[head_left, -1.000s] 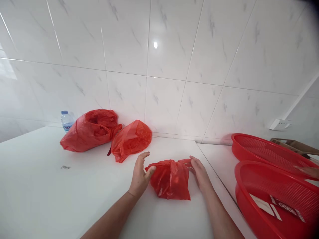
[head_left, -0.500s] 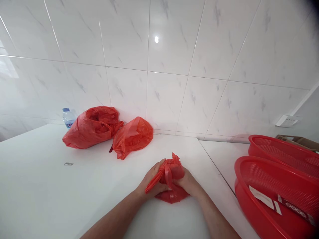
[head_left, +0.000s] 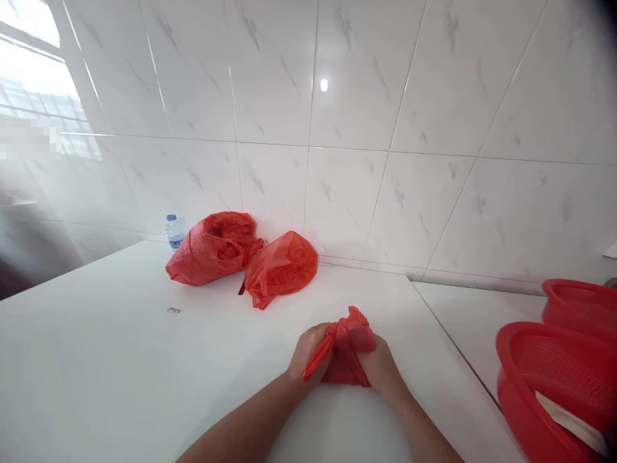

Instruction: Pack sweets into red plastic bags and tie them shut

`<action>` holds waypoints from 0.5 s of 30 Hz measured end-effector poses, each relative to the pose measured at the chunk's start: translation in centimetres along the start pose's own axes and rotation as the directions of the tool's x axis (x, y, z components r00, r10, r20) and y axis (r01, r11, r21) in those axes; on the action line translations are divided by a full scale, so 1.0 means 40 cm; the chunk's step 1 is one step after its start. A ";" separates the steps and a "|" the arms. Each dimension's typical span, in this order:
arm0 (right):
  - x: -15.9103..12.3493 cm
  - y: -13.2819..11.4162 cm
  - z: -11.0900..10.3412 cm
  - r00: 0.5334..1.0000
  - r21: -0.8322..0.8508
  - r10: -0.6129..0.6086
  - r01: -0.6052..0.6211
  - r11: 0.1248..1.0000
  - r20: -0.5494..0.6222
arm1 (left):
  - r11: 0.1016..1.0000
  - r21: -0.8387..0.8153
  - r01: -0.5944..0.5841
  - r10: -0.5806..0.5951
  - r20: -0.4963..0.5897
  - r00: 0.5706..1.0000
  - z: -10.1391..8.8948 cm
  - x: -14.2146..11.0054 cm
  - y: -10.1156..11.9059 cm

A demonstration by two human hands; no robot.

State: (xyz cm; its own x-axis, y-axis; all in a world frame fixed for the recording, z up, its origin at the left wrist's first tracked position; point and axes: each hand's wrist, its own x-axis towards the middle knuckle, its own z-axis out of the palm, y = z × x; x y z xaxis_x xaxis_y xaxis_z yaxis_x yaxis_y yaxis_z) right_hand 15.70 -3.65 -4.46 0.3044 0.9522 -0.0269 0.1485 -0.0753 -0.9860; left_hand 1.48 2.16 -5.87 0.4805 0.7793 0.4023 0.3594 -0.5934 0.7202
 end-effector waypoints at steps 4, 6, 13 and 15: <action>0.000 0.001 0.004 0.998 0.030 -0.057 0.057 0.998 0.009 | 0.999 0.023 0.026 -0.025 -0.017 1.000 -0.020 -0.010 -0.004; 0.001 0.004 -0.011 0.988 0.104 -0.131 0.122 0.987 0.080 | 0.999 0.027 0.032 -0.031 -0.033 0.999 -0.043 -0.028 -0.009; 0.010 0.026 -0.046 0.996 0.103 -0.018 0.009 0.995 0.087 | 0.983 -0.053 0.176 -0.184 -0.315 0.931 -0.192 -0.143 -0.076; 0.009 0.029 -0.034 0.999 0.073 -0.016 0.014 0.997 0.032 | 0.966 -0.071 0.249 -0.252 -0.475 0.843 -0.256 -0.168 -0.111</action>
State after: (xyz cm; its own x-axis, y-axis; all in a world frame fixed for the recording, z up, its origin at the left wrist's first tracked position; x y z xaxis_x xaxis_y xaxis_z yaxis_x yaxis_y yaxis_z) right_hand 17.25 -3.79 -5.37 0.2721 0.9622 -0.0159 0.0841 -0.0402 -0.9956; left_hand -11.54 1.62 -5.98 -0.0656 0.9023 0.4261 0.4101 -0.3649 0.8358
